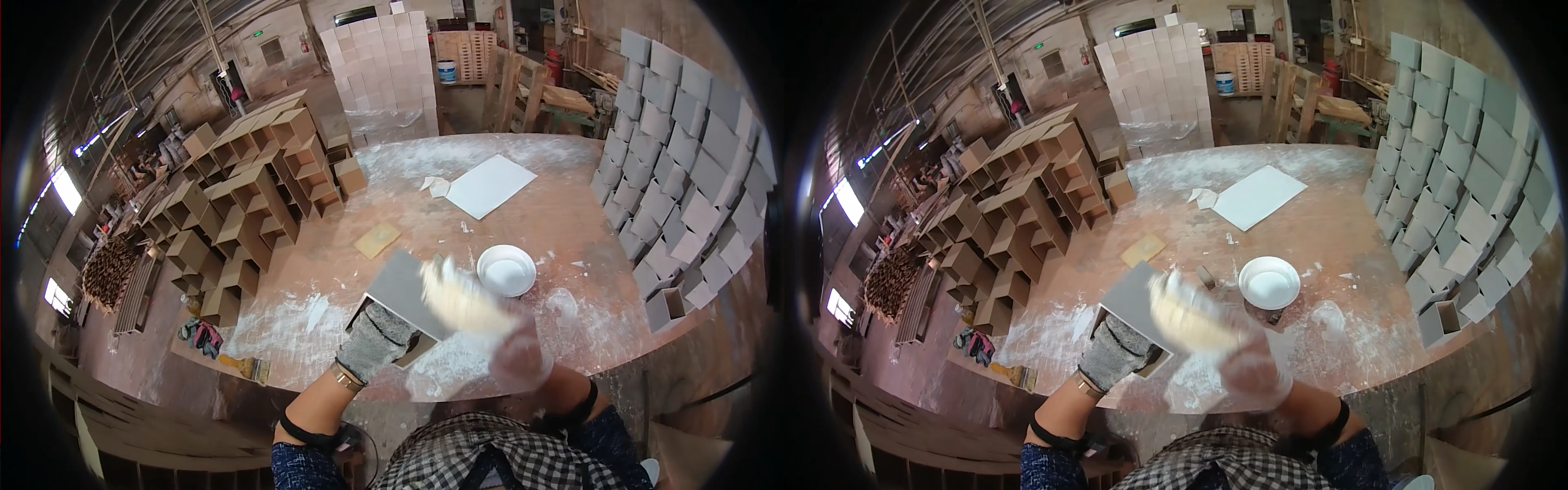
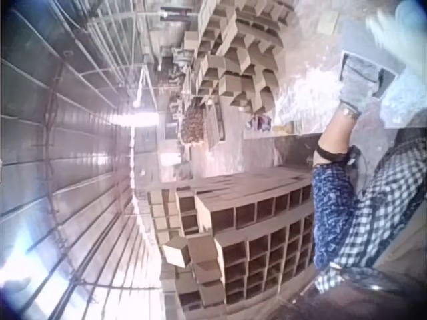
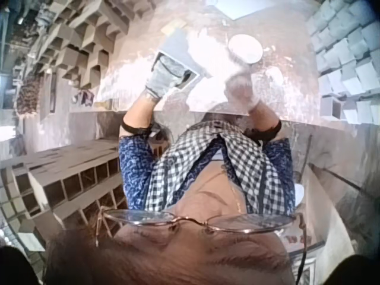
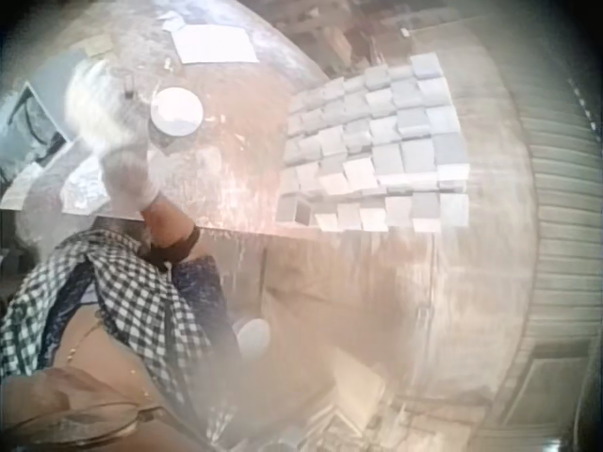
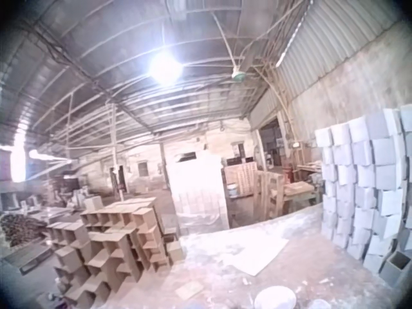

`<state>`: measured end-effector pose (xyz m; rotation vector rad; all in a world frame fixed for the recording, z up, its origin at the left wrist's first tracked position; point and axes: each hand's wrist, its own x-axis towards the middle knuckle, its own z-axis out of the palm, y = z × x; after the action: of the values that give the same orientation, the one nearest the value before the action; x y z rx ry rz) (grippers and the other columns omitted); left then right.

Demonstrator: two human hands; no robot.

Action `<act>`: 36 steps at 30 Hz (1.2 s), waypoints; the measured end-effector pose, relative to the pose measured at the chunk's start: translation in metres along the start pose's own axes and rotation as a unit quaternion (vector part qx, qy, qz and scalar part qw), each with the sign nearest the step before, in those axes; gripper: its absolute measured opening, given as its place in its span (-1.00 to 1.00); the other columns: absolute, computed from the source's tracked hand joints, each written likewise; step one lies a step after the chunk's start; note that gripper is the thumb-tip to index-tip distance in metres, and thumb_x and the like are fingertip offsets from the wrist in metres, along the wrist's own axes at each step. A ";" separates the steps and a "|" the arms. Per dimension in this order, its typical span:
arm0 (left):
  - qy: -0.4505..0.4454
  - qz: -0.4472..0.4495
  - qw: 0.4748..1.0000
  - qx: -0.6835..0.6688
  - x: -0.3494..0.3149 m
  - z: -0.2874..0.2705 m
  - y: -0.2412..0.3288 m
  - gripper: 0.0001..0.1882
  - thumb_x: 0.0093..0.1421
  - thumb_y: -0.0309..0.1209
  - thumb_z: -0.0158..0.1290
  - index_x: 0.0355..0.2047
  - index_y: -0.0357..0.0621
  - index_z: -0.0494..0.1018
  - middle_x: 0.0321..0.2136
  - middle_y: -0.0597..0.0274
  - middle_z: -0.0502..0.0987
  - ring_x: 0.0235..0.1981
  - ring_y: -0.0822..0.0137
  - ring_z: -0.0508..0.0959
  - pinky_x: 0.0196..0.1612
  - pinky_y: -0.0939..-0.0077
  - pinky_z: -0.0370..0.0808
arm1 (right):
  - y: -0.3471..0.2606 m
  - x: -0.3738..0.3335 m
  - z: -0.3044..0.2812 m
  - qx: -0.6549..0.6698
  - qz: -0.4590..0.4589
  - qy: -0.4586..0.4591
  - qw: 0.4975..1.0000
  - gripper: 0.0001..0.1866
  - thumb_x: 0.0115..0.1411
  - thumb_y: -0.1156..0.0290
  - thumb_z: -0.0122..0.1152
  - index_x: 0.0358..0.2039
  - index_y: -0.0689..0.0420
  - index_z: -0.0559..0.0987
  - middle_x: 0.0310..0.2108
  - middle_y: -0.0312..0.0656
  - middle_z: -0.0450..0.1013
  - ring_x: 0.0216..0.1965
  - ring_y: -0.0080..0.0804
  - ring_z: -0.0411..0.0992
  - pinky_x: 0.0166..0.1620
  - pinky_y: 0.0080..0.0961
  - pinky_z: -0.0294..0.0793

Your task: Applying a white finish or glue to the edges and surfaces of small wooden boxes using a sponge.

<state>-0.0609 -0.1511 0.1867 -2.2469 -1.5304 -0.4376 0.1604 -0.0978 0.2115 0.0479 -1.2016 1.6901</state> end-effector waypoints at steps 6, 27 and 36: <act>-0.062 0.050 0.995 -0.055 0.002 0.021 -0.026 -0.49 0.11 -0.20 -0.03 0.05 -0.16 0.36 0.00 0.01 0.43 0.06 0.07 0.40 0.10 0.26 0.35 | -0.068 -0.065 -0.011 0.042 0.049 0.204 0.977 -0.42 0.19 0.38 0.02 0.21 0.27 0.18 0.13 0.06 0.26 0.16 -0.09 0.27 0.17 -0.22 0.33; -0.150 0.153 0.894 -0.394 0.217 0.162 0.089 -0.44 0.12 -0.39 0.09 0.16 -0.10 0.25 0.11 0.17 0.35 0.13 0.29 0.34 0.17 0.40 0.29 | -0.160 -0.248 -0.133 -0.049 -0.099 0.572 0.813 -0.43 0.03 0.44 0.03 0.11 0.30 0.29 -0.03 0.04 0.40 -0.05 -0.04 0.44 0.00 -0.12 0.49; -0.174 0.251 0.918 -0.255 0.343 0.188 0.266 -0.56 0.10 -0.33 0.01 0.03 -0.08 0.40 -0.03 0.13 0.48 0.01 0.22 0.45 0.04 0.35 0.38 | -0.268 -0.302 -0.231 -0.093 -0.068 0.622 0.774 -0.54 0.03 0.51 0.17 0.00 0.23 0.43 -0.12 -0.10 0.48 -0.14 -0.25 0.48 -0.06 -0.34 0.49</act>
<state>0.3169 0.1299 0.1425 -3.1452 -0.9744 -0.3145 0.6136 -0.1450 0.1159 -0.9478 -0.2918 1.0359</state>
